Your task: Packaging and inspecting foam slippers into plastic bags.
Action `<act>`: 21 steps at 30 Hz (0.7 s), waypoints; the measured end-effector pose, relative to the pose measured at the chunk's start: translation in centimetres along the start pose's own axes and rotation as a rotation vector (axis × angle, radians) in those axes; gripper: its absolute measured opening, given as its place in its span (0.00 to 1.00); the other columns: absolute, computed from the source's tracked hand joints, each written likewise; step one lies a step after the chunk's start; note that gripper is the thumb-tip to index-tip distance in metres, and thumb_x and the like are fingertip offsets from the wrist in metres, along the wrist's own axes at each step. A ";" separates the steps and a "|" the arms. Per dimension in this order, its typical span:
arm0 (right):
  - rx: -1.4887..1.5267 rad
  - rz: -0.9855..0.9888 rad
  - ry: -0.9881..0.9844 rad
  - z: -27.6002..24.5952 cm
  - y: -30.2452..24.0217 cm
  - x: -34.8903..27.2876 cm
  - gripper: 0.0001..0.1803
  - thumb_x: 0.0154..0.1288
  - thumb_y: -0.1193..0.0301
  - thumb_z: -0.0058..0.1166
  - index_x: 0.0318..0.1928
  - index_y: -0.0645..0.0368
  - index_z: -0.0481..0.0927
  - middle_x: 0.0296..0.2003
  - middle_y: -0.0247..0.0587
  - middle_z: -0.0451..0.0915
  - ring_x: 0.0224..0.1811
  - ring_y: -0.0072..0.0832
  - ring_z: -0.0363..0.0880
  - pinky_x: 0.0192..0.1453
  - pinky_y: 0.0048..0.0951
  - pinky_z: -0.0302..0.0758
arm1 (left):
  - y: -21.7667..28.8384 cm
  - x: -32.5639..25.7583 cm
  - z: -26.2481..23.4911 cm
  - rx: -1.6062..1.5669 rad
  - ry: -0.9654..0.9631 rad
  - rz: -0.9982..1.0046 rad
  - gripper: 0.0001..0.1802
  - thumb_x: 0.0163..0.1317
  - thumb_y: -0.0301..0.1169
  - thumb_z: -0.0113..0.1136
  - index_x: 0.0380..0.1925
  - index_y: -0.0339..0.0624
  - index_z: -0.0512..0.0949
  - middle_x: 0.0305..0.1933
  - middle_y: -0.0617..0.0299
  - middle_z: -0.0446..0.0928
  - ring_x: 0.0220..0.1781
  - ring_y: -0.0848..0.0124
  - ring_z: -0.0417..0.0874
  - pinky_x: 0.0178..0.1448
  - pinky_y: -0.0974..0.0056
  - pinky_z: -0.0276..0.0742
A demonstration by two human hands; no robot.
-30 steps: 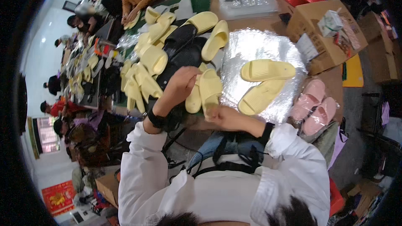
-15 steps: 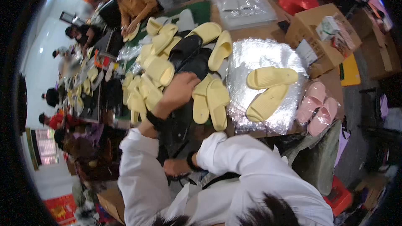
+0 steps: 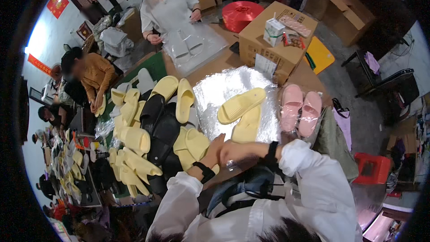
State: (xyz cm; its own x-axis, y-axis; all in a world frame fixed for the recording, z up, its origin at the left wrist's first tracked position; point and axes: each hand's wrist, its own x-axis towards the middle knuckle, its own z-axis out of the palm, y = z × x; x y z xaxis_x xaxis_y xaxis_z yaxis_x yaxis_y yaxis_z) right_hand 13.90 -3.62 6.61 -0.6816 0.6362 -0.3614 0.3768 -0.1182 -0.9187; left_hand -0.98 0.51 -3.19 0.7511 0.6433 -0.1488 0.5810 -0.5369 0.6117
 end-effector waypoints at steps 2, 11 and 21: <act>-0.145 0.197 0.814 -4.5 1.2 -1.0 0.16 0.52 0.62 0.56 0.32 0.64 0.80 0.30 0.49 0.80 0.35 0.37 0.79 0.39 0.34 0.74 | -1.5 -0.1 -0.1 0.479 -0.082 0.134 0.23 0.58 0.34 0.48 0.53 0.35 0.67 0.64 0.38 0.58 0.67 0.48 0.58 0.69 0.50 0.52; -0.312 0.344 0.759 -8.5 6.6 3.1 0.26 0.50 0.53 0.59 0.40 0.64 0.77 0.38 0.52 0.76 0.42 0.46 0.74 0.45 0.42 0.66 | 0.5 -0.8 0.2 0.479 -0.197 -0.002 0.30 0.58 0.42 0.53 0.62 0.55 0.61 0.62 0.43 0.61 0.56 0.51 0.67 0.57 0.50 0.64; -0.879 -0.069 0.341 -11.2 11.2 -0.8 0.37 0.44 0.61 0.61 0.57 0.59 0.66 0.62 0.53 0.59 0.68 0.46 0.53 0.68 0.47 0.49 | 2.7 -1.1 4.8 0.532 -0.066 -0.047 0.25 0.54 0.38 0.54 0.54 0.45 0.71 0.62 0.50 0.64 0.49 0.56 0.71 0.53 0.53 0.66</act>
State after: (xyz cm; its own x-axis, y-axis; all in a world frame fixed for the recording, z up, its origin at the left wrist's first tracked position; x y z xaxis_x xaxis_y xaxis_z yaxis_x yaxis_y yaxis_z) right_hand 25.69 3.06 -1.63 -0.5522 0.8255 -0.1166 0.7749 0.4567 -0.4370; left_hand 1.27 -4.22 -5.10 0.7283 0.6472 -0.2253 0.6806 -0.7215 0.1272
